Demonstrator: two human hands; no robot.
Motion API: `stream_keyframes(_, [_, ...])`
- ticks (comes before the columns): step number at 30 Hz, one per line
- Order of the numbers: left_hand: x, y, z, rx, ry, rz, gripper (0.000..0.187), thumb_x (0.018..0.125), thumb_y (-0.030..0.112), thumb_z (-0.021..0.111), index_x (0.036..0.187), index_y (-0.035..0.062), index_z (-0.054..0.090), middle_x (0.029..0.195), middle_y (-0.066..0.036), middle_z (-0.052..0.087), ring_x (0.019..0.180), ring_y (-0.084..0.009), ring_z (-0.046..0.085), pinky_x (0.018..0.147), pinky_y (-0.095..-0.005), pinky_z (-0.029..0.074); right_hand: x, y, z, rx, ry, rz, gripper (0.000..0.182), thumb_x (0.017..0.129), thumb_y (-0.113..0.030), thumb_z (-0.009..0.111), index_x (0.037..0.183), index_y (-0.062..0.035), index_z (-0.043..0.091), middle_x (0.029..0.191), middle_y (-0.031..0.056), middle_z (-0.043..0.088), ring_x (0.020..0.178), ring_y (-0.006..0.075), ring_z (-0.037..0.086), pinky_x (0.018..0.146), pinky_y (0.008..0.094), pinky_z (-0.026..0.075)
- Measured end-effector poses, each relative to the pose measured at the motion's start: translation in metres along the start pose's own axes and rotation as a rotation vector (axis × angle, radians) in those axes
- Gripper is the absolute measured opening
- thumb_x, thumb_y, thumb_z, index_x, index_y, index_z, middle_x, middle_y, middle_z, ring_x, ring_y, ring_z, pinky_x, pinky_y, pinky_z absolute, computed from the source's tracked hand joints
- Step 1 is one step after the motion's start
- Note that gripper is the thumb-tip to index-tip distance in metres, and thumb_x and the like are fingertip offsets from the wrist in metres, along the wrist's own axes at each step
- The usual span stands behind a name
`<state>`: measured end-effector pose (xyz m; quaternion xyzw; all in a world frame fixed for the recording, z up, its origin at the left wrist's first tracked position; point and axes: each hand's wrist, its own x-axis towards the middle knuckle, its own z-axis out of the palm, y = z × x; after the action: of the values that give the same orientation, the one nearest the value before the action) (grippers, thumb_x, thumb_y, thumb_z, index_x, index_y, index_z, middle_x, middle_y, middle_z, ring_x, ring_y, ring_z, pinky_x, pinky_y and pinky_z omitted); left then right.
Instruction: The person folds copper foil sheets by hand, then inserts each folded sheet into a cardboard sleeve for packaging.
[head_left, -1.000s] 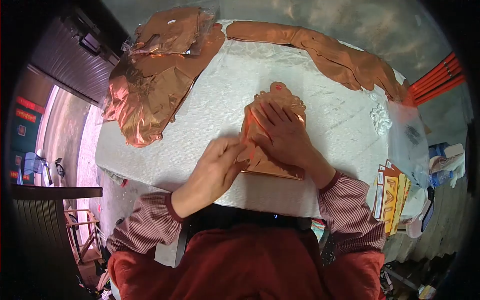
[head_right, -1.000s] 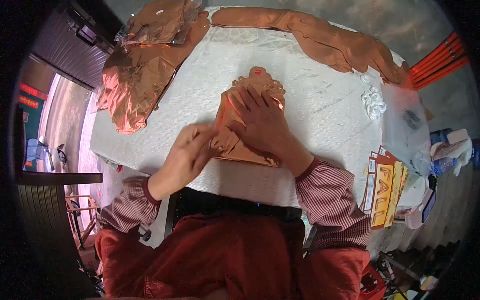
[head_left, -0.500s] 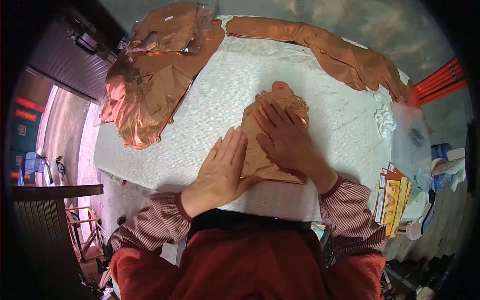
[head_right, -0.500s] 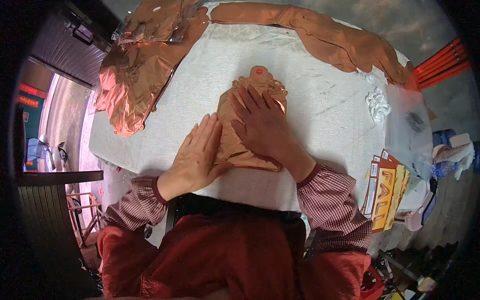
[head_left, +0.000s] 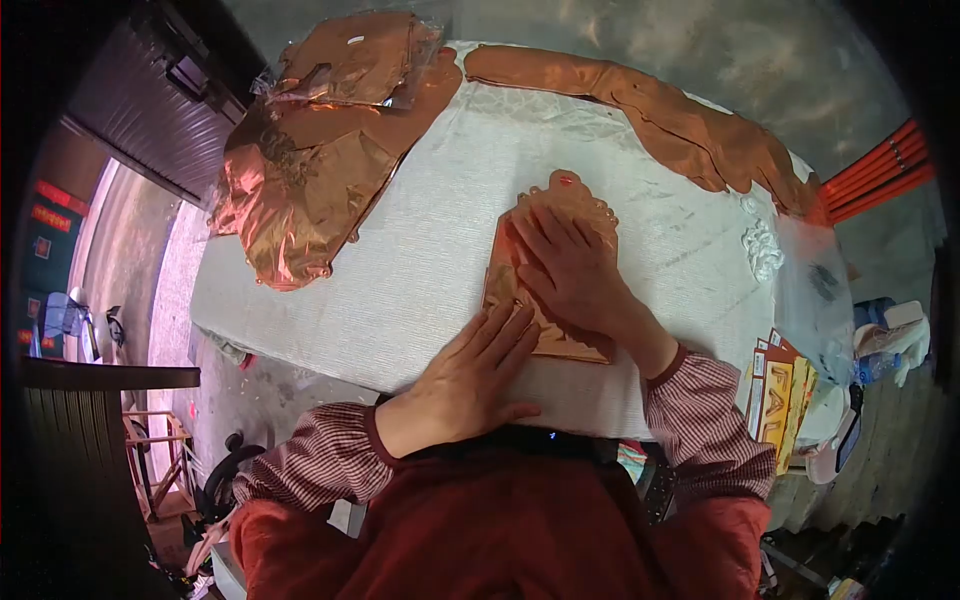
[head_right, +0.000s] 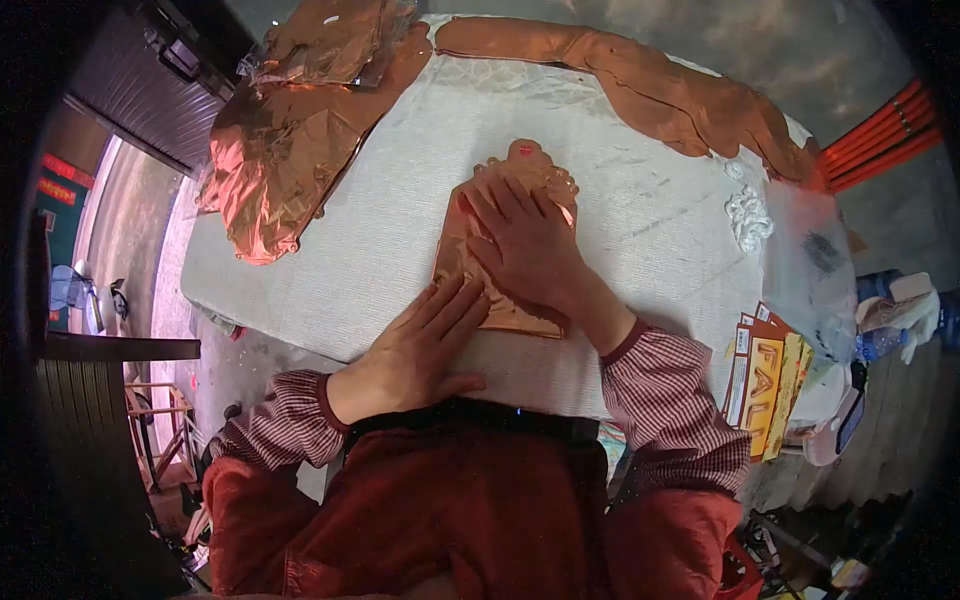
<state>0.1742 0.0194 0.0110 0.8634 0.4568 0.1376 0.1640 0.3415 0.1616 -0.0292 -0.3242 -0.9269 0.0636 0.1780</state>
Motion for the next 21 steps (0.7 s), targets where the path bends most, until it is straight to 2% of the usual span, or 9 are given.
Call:
stream_keyframes(3, [0.001,0.0,-0.003,-0.03,-0.017,-0.001,0.08,0.079,0.042,0.065,0.137,-0.0051,0.036,0.145,-0.024,0.032,0.137,-0.0373,0.027,0.112,-0.0456,0.023,0.016,-0.008,0.005,0.061,0.003,0.003,0.071,0.085,-0.044,0.057,0.143,-0.0104,0.032,0.145,0.0189,0.033,0.132,0.0361,0.035,0.108,0.0462,0.027])
stream_keyframes(5, [0.002,-0.001,-0.003,-0.029,-0.019,-0.004,0.08,0.079,0.044,0.064,0.137,-0.0044,0.037,0.144,-0.023,0.034,0.136,-0.0366,0.029,0.112,-0.0452,0.024,0.027,-0.004,0.013,0.061,0.025,-0.036,0.079,0.082,-0.05,0.059,0.144,-0.0116,0.029,0.146,0.0197,0.031,0.133,0.037,0.034,0.108,0.0469,0.026])
stream_keyframes(7, [0.002,-0.001,-0.002,-0.032,-0.017,-0.016,0.08,0.079,0.047,0.064,0.136,-0.0036,0.038,0.143,-0.022,0.035,0.135,-0.0358,0.031,0.111,-0.0449,0.025,0.036,0.002,0.024,0.012,0.07,0.03,0.085,0.078,-0.057,0.061,0.144,-0.0129,0.029,0.146,0.0213,0.03,0.135,0.0378,0.031,0.109,0.0485,0.025])
stream_keyframes(11, [0.002,0.0,-0.002,-0.036,-0.032,-0.032,0.079,0.08,0.046,0.064,0.136,-0.0036,0.038,0.143,-0.022,0.035,0.136,-0.0353,0.03,0.111,-0.0452,0.026,0.048,0.014,0.026,-0.034,0.083,0.047,0.083,0.08,-0.056,0.06,0.144,-0.0129,0.029,0.146,0.0217,0.03,0.136,0.0378,0.03,0.109,0.0491,0.025])
stream_keyframes(14, [0.002,0.002,-0.002,-0.027,-0.034,-0.036,0.078,0.081,0.045,0.063,0.137,-0.0035,0.037,0.144,-0.022,0.035,0.136,-0.035,0.03,0.111,-0.045,0.025,0.06,0.03,0.023,-0.004,0.118,0.064,0.08,0.08,-0.05,0.063,0.143,-0.012,0.031,0.145,0.0219,0.032,0.136,0.0376,0.03,0.108,0.05,0.026])
stream_keyframes(16, [0.002,0.002,-0.001,-0.014,-0.032,-0.024,0.078,0.082,0.045,0.062,0.137,-0.0034,0.037,0.144,-0.022,0.035,0.136,-0.0349,0.03,0.111,-0.0448,0.025,0.062,0.053,0.011,-0.091,0.197,0.037,0.071,0.082,-0.036,0.064,0.141,-0.0105,0.036,0.143,0.0216,0.036,0.134,0.0379,0.032,0.107,0.0485,0.028])
stream_keyframes(17, [0.001,0.001,-0.001,0.001,-0.032,-0.024,0.078,0.082,0.046,0.062,0.137,-0.0033,0.038,0.144,-0.022,0.035,0.136,-0.0349,0.03,0.111,-0.0446,0.025,0.052,0.06,-0.001,-0.106,0.196,0.048,0.071,0.082,-0.036,0.064,0.141,-0.0105,0.036,0.143,0.0216,0.036,0.134,0.0379,0.032,0.107,0.0485,0.028])
stream_keyframes(19, [0.001,0.001,0.001,0.005,-0.019,-0.018,0.077,0.082,0.047,0.061,0.137,-0.0033,0.038,0.144,-0.022,0.035,0.136,-0.0349,0.03,0.111,-0.0444,0.025,0.035,0.07,-0.03,0.073,0.26,0.062,0.061,0.082,-0.022,0.063,0.138,-0.0086,0.041,0.14,0.0214,0.04,0.131,0.0392,0.036,0.106,0.0463,0.03])
stream_keyframes(21, [0.0,0.0,0.002,0.021,-0.006,-0.022,0.077,0.082,0.048,0.061,0.136,-0.0034,0.039,0.143,-0.022,0.036,0.135,-0.0348,0.032,0.111,-0.0439,0.025,0.015,0.05,-0.047,0.071,0.191,0.111,0.059,0.083,-0.02,0.061,0.137,-0.0069,0.042,0.139,0.0209,0.041,0.13,0.0397,0.037,0.106,0.0452,0.031])
